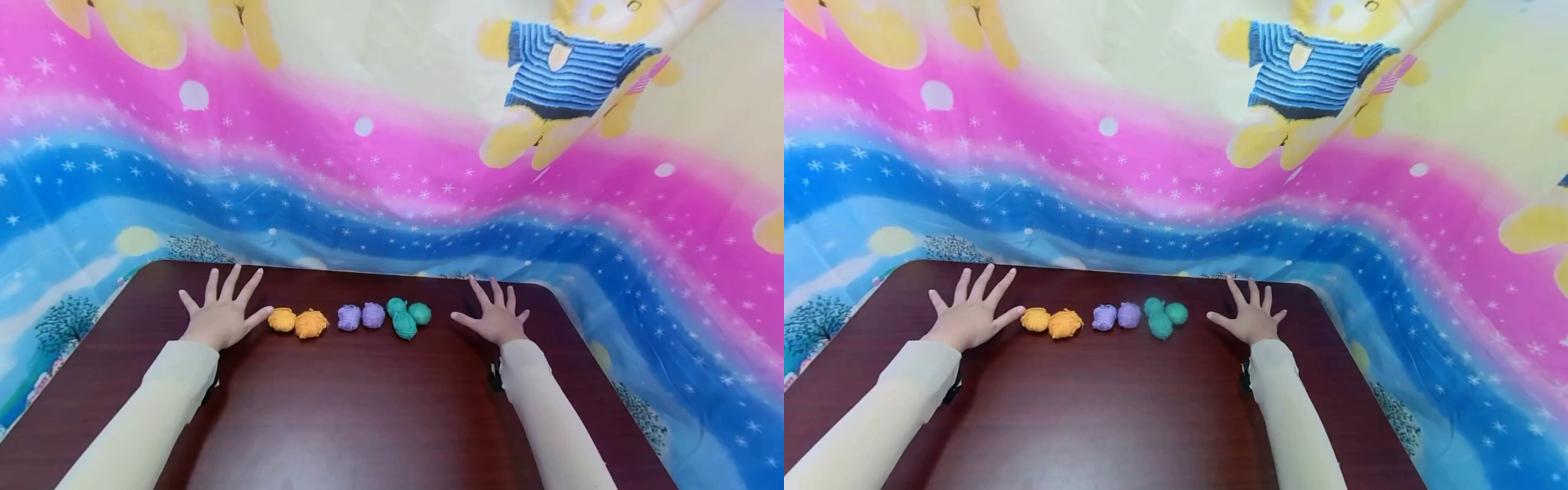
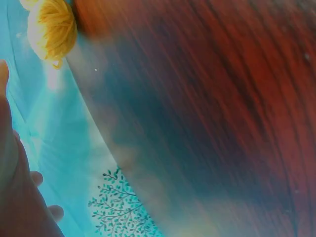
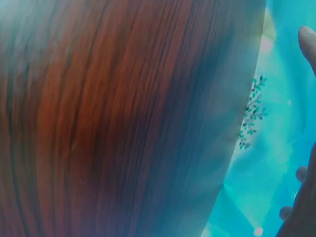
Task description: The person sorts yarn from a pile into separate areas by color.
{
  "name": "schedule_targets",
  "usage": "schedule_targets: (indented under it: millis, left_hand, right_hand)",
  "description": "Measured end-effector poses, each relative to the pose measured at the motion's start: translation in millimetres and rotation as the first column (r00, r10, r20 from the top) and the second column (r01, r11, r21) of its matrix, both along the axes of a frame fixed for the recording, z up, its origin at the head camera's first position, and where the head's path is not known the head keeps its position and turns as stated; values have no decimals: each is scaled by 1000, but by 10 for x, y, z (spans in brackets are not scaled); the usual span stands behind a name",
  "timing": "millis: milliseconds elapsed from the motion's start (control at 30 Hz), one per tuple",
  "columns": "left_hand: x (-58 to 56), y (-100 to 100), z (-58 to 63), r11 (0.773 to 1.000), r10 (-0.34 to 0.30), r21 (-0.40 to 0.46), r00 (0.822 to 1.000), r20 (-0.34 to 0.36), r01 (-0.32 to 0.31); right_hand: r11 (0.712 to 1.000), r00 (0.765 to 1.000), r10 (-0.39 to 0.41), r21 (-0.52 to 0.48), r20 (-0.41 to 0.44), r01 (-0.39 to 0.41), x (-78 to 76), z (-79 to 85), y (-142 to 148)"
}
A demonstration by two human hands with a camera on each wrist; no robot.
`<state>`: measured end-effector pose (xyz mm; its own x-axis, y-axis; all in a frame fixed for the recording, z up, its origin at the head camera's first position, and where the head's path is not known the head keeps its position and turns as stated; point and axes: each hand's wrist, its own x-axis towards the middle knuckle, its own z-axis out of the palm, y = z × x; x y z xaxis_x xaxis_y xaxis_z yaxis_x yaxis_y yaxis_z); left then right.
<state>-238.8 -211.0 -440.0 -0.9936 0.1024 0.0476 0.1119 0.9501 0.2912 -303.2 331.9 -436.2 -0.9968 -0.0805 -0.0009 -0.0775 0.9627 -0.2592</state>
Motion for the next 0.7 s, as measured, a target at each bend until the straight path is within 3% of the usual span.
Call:
schedule_targets:
  millis: [167,333,533,700]
  left_hand:
    - [-30,15,-2,1000,-16,4,998,-53,17]
    - [-5,63,6,999,-30,15,990,-137,32]
    - [45,155,14,998,-68,-2,982,-176,69]
    - [105,243,-18,992,-123,-27,980,-155,120]
  right_hand:
    - [998,998,36,-50,-49,-38,14,5,-134]
    - [978,993,33,-200,-111,-55,46,-2,-330]
    - [884,996,0,-466,-85,-40,48,-40,-539]
    - [809,998,-20,-588,-61,-20,57,-92,-637]
